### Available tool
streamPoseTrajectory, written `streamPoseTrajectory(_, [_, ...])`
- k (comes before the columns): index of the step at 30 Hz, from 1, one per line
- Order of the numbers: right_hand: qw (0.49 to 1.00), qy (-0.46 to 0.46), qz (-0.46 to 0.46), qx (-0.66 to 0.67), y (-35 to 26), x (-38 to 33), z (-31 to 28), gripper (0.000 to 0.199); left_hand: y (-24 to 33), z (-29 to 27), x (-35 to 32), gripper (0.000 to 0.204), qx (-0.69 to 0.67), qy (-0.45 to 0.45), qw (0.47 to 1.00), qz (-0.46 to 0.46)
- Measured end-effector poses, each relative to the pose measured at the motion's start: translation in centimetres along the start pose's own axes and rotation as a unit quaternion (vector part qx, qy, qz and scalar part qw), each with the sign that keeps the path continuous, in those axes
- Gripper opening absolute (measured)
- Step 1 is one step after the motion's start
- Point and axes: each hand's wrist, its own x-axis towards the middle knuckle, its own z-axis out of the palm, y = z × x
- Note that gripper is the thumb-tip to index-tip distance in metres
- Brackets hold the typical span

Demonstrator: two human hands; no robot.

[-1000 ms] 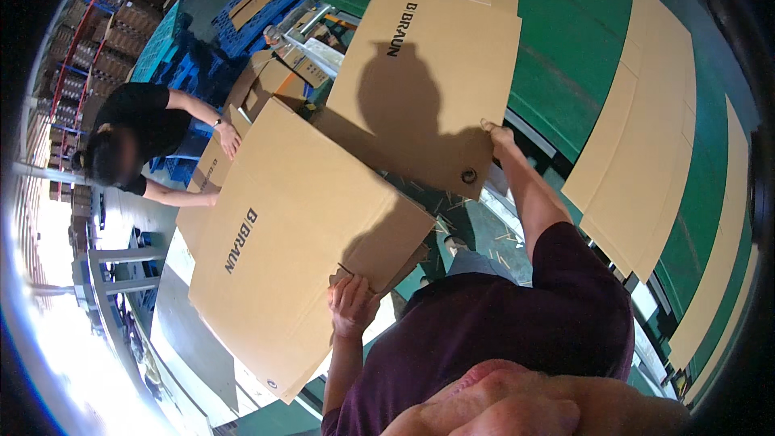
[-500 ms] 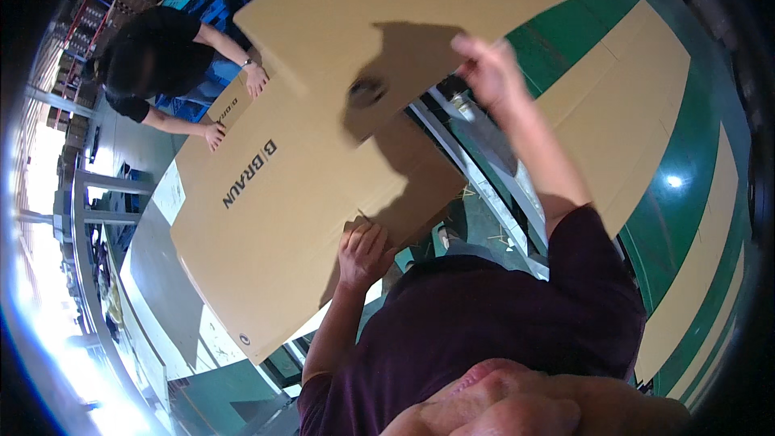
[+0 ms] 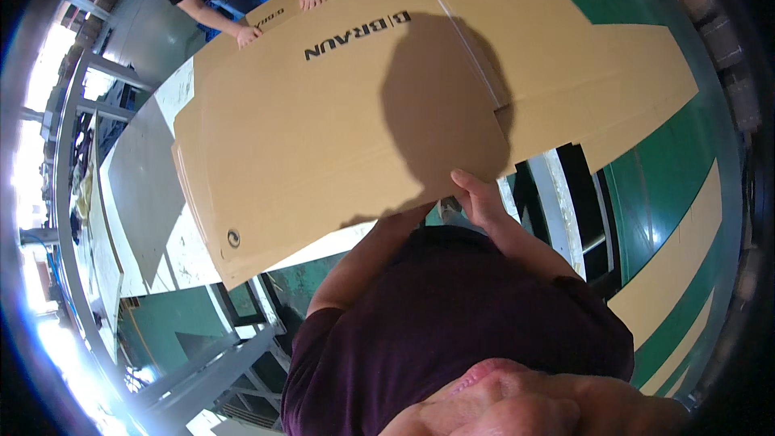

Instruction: The person folds flat cardboard boxes on a conveyor belt. They repeatedly pick up the boxes, fold the side flaps inward, and place the folded boxes back onto the belt.

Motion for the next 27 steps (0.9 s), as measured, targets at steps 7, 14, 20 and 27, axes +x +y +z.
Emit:
streamPoseTrajectory(7, [0.97, -0.101, 0.22, 0.021, 4.6, 1.2, 4.8, 0.032, 2.7, -5.6, -4.9, 0.031, 0.282, -0.295, 0.913, 0.015])
streamPoseTrajectory(14, [0.908, -0.107, 0.405, -0.024, 4.6, 2.1, -0.8, 0.061, 3.9, -13.7, -7.2, 0.039, -0.099, -0.242, 0.964, 0.05])
streamPoseTrajectory(20, [0.912, 0.283, 0.067, -0.289, -6.3, 3.8, -12.8, 0.045, 4.8, -10.6, 0.3, 0.05, 0.223, -0.043, 0.961, 0.155])
streamPoseTrajectory(27, [0.931, 0.21, -0.296, -0.026, -15.8, 9.3, -15.0, 0.049, 3.4, -8.9, 1.1, 0.033, 0.295, -0.012, 0.934, 0.202])
